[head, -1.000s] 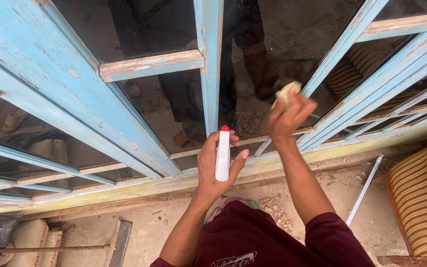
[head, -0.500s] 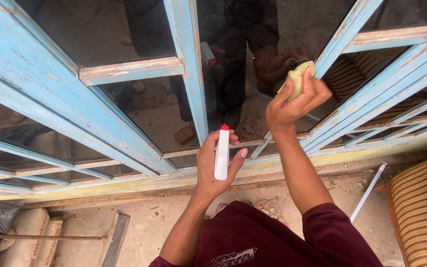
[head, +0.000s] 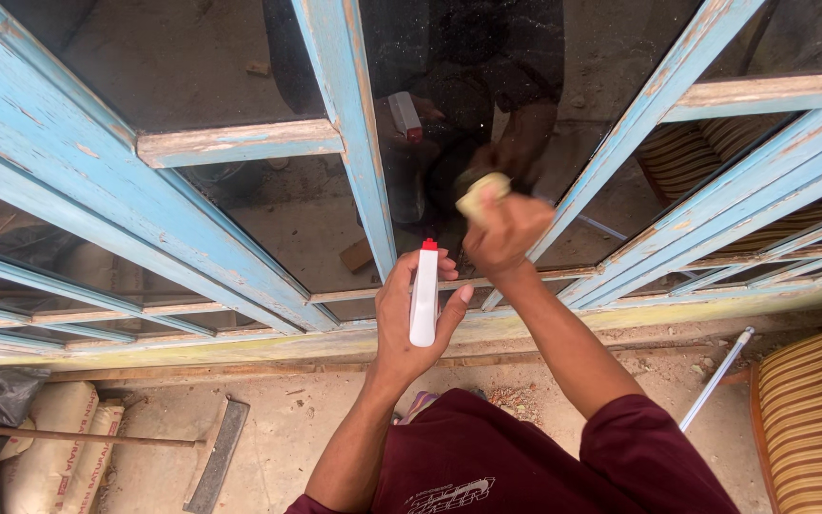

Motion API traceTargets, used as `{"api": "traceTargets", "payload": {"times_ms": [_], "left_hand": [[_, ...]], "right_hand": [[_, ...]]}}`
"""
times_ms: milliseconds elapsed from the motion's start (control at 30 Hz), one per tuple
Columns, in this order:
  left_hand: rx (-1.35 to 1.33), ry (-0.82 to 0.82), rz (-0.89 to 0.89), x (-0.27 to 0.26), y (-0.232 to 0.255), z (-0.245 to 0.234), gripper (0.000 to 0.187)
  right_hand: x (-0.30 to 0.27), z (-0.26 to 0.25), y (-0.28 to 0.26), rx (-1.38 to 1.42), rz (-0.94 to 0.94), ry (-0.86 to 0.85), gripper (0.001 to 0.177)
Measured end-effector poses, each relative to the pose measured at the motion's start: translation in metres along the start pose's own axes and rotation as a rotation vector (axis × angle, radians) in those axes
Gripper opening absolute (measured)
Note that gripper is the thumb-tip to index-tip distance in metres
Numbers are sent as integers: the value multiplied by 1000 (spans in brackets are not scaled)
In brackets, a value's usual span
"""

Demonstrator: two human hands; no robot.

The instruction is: The person cleans a glass window pane by spraying it with liquid from a bottle and wiping the surface with a cloth.

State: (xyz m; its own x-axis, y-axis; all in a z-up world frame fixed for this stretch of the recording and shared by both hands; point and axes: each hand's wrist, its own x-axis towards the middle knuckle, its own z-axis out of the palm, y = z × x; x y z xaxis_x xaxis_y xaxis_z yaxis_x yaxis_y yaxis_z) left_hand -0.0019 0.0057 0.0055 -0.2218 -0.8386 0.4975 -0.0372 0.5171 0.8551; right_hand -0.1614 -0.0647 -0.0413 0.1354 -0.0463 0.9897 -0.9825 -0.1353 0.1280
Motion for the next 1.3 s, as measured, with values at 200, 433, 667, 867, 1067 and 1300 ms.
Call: {"api": "traceTargets", "payload": {"times_ms": [200, 433, 667, 867, 1067, 1300], "left_hand": [[21, 20, -50, -2, -2, -1, 39], [10, 32, -55, -1, -2, -5, 38], [23, 74, -73, -5, -2, -13, 36], [6, 91, -45, -5, -4, -18, 37], [6, 64, -88, -3, -2, -20, 36], [10, 66, -61, -5, -6, -28, 36]], "right_hand": [[3, 2, 16, 17, 93, 14, 32], [-24, 10, -5, 123, -290, -159, 36], [13, 19, -1, 148, 100, 62, 27], [8, 10, -15, 172, -231, -133, 32], [15, 23, -18, 180, -157, -94, 36], [13, 20, -33, 226, -259, -158, 40]]}}
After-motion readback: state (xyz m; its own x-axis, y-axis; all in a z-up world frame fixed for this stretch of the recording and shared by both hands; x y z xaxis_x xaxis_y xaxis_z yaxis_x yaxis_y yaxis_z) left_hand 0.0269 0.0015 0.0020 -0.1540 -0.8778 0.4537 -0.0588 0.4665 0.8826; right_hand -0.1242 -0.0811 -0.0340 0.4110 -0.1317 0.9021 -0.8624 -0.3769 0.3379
